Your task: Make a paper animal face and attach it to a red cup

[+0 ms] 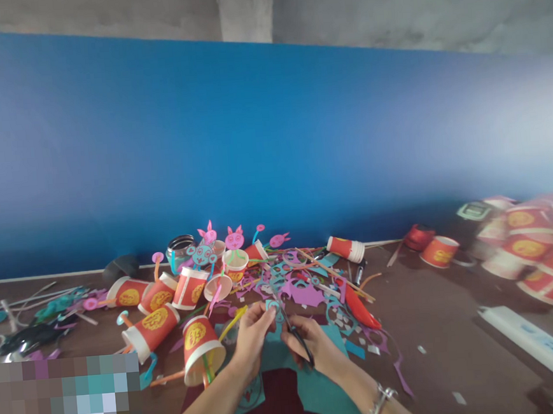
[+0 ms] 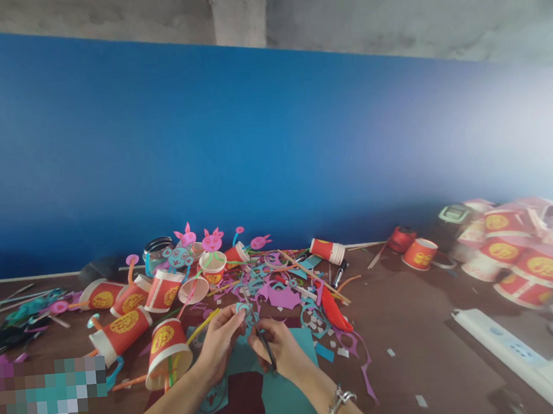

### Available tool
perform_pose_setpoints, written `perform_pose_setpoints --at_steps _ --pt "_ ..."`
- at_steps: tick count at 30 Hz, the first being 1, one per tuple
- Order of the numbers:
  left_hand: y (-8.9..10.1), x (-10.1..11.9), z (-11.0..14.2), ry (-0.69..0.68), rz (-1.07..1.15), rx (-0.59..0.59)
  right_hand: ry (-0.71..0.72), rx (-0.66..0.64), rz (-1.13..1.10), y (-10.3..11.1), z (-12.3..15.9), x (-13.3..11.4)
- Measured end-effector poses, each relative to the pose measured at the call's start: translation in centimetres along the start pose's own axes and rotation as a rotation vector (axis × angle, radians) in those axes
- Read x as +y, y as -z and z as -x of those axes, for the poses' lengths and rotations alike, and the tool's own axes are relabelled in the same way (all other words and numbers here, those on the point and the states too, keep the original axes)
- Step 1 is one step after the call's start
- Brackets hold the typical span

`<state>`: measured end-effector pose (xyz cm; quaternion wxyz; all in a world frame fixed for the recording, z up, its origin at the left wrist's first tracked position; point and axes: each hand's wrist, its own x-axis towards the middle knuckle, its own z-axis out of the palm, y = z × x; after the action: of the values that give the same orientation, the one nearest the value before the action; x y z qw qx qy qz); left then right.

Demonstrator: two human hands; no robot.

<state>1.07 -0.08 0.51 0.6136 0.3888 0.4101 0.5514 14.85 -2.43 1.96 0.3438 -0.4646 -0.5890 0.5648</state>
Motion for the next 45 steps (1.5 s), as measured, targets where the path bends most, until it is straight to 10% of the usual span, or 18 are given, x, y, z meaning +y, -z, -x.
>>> perform_pose_setpoints --at_steps 45 --pt "0.15 0.08 -0.11 0.031 -0.008 -0.048 -0.014 -0.022 0.047 0.48 0.17 -0.14"
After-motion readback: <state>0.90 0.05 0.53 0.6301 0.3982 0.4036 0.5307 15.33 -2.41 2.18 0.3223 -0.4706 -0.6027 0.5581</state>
